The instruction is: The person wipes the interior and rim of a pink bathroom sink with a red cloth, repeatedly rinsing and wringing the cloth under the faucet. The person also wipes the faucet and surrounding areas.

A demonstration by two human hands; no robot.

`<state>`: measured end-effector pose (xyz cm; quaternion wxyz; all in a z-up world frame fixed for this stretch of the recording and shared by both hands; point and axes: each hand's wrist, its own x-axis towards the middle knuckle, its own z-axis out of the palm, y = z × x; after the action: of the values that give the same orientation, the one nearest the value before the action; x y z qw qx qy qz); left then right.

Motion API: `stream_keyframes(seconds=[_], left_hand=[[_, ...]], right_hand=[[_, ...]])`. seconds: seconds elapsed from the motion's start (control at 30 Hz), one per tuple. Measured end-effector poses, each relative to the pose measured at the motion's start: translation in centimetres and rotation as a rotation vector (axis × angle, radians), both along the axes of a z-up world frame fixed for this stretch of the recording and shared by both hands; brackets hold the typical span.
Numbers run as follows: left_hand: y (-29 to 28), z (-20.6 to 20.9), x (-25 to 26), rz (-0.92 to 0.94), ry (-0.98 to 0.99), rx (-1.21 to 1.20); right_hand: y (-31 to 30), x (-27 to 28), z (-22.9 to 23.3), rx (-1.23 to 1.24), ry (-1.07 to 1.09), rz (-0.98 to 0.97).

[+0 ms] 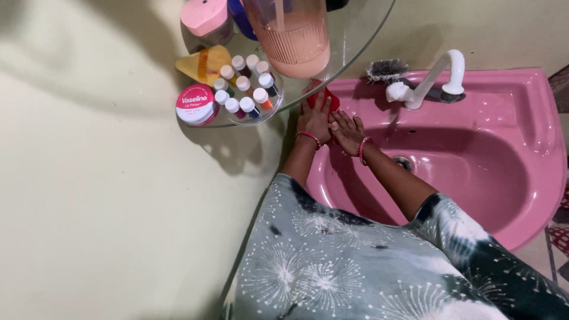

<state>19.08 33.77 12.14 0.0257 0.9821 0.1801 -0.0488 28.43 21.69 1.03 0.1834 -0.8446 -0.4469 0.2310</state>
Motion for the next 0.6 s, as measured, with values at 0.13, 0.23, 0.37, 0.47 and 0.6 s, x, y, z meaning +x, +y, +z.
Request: stream_keyframes(seconds=[0.13, 0.23, 0.37, 0.47, 0.6], left_hand=[[-1.1, -1.9, -0.8, 0.047, -0.095, 0.004], [-1.9, -3.4, -2.3, 0.053, -0.113, 0.048], [-2.9, -4.8, -4.6, 0.061, -0.162, 0.053], [-3.9, -6.4, -6.9, 0.083, -0.256, 0.036], [-5.3, -7.9, -8.1, 0.184, -0.217, -0.058]], right_hand=[[0.0, 0.5, -0.7, 0.000, 0.004, -0.010], [-0.3, 0.6, -0.9, -0.010, -0.037, -0.001], [-1.6, -1.0, 1.2, 0.001, -0.122, 0.031], [-3.0, -3.0, 2.0, 0.006, -0.351, 0.054], [-2.4, -4.7, 0.4, 0.040, -0.511, -0.055]])
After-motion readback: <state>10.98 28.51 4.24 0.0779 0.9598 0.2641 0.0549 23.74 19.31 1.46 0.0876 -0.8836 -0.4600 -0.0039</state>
